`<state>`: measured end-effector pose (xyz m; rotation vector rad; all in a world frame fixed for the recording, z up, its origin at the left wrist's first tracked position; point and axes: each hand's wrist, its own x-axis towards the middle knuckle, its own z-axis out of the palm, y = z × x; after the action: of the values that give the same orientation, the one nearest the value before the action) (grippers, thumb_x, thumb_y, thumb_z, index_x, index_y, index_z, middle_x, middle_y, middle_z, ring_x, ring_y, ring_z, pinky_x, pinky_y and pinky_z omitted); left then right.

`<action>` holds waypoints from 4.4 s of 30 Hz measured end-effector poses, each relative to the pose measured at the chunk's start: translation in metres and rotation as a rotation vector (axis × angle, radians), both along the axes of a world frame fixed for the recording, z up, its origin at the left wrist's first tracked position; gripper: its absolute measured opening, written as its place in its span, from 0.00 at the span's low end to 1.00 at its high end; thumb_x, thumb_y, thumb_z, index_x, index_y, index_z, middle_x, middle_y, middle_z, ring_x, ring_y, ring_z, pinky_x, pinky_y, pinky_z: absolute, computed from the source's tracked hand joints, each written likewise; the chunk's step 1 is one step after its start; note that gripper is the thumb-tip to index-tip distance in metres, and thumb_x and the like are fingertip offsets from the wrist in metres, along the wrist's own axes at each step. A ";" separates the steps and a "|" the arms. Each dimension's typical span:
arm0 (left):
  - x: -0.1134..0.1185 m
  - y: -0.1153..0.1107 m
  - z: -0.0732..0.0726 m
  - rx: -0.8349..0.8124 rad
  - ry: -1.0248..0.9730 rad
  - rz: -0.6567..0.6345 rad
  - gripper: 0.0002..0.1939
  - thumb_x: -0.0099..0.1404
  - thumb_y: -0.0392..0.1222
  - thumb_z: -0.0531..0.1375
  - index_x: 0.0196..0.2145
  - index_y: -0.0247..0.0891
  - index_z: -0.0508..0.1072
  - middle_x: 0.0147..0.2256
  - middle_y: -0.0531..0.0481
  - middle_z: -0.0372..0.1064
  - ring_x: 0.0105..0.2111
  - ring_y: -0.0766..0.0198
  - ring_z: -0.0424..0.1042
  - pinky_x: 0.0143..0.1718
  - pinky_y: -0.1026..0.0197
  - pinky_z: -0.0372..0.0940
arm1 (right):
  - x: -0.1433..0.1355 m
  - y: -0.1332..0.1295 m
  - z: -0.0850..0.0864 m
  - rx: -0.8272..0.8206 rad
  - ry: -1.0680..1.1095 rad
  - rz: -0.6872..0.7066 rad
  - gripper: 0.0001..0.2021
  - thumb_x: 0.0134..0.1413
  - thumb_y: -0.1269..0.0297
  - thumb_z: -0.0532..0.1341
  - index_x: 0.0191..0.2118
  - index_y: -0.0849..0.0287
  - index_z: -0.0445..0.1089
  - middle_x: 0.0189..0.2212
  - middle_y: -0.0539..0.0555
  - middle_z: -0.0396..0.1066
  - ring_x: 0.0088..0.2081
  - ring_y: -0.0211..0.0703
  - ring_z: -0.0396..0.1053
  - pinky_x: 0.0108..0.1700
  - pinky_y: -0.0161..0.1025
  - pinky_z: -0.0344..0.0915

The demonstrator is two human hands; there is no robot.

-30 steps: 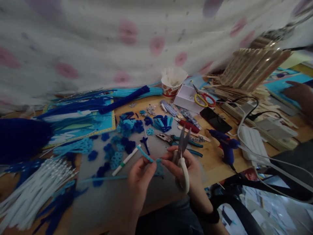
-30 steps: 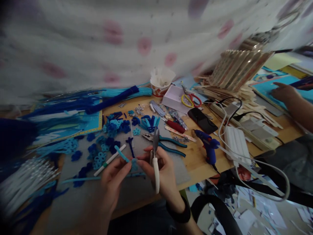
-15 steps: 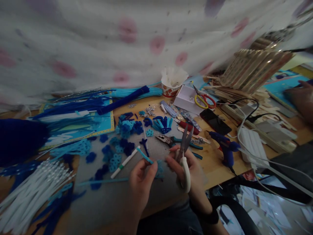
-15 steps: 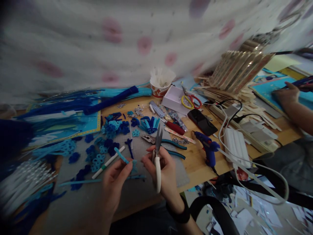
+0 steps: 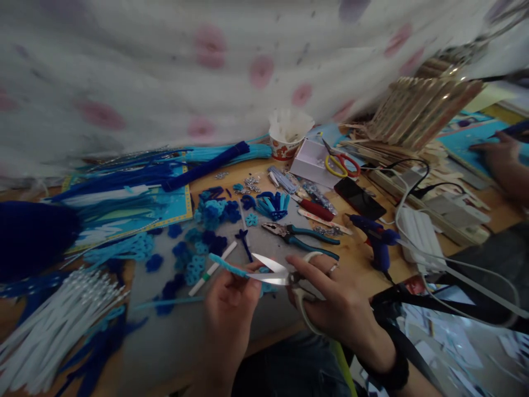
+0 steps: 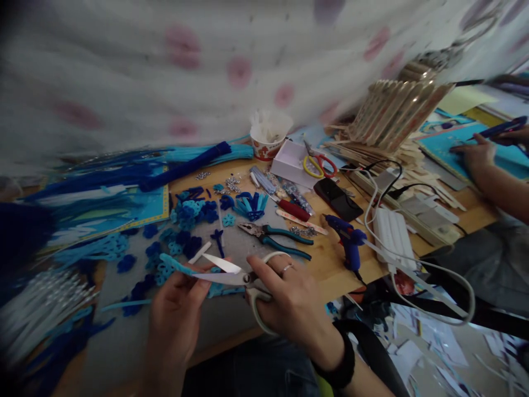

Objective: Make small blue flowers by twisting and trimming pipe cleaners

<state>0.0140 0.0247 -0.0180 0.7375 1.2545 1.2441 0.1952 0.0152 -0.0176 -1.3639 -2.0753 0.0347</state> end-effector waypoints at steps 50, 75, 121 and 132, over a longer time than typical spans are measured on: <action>0.008 -0.007 -0.003 0.006 0.103 0.128 0.03 0.58 0.39 0.68 0.30 0.40 0.79 0.25 0.54 0.78 0.27 0.65 0.75 0.31 0.65 0.68 | 0.007 -0.002 -0.007 -0.005 -0.116 0.013 0.13 0.61 0.72 0.57 0.48 0.64 0.75 0.30 0.58 0.76 0.32 0.49 0.75 0.34 0.42 0.73; -0.006 0.003 -0.009 -0.089 -0.079 -0.156 0.13 0.56 0.50 0.72 0.34 0.39 0.82 0.31 0.48 0.81 0.35 0.57 0.78 0.40 0.58 0.70 | 0.009 0.009 0.011 -1.063 0.861 0.518 0.27 0.57 0.36 0.61 0.36 0.60 0.72 0.25 0.47 0.61 0.25 0.35 0.55 0.24 0.33 0.54; 0.012 -0.007 -0.007 -0.214 -0.439 -0.284 0.13 0.52 0.47 0.75 0.26 0.35 0.82 0.28 0.48 0.79 0.31 0.61 0.75 0.39 0.61 0.66 | -0.035 0.012 -0.035 -0.647 1.572 0.200 0.24 0.36 0.57 0.80 0.34 0.53 0.66 0.23 0.45 0.75 0.22 0.39 0.72 0.24 0.34 0.70; 0.015 -0.013 -0.005 -0.221 -0.452 -0.323 0.13 0.53 0.46 0.75 0.24 0.35 0.81 0.26 0.49 0.76 0.29 0.63 0.72 0.37 0.62 0.64 | -0.032 0.004 -0.041 -0.583 1.553 0.187 0.24 0.40 0.56 0.78 0.34 0.51 0.63 0.21 0.44 0.71 0.18 0.38 0.65 0.20 0.34 0.66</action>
<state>0.0293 0.0118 -0.0231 0.4427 0.8429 0.9219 0.1634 0.0195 -0.0589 -0.8202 -0.7980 1.3731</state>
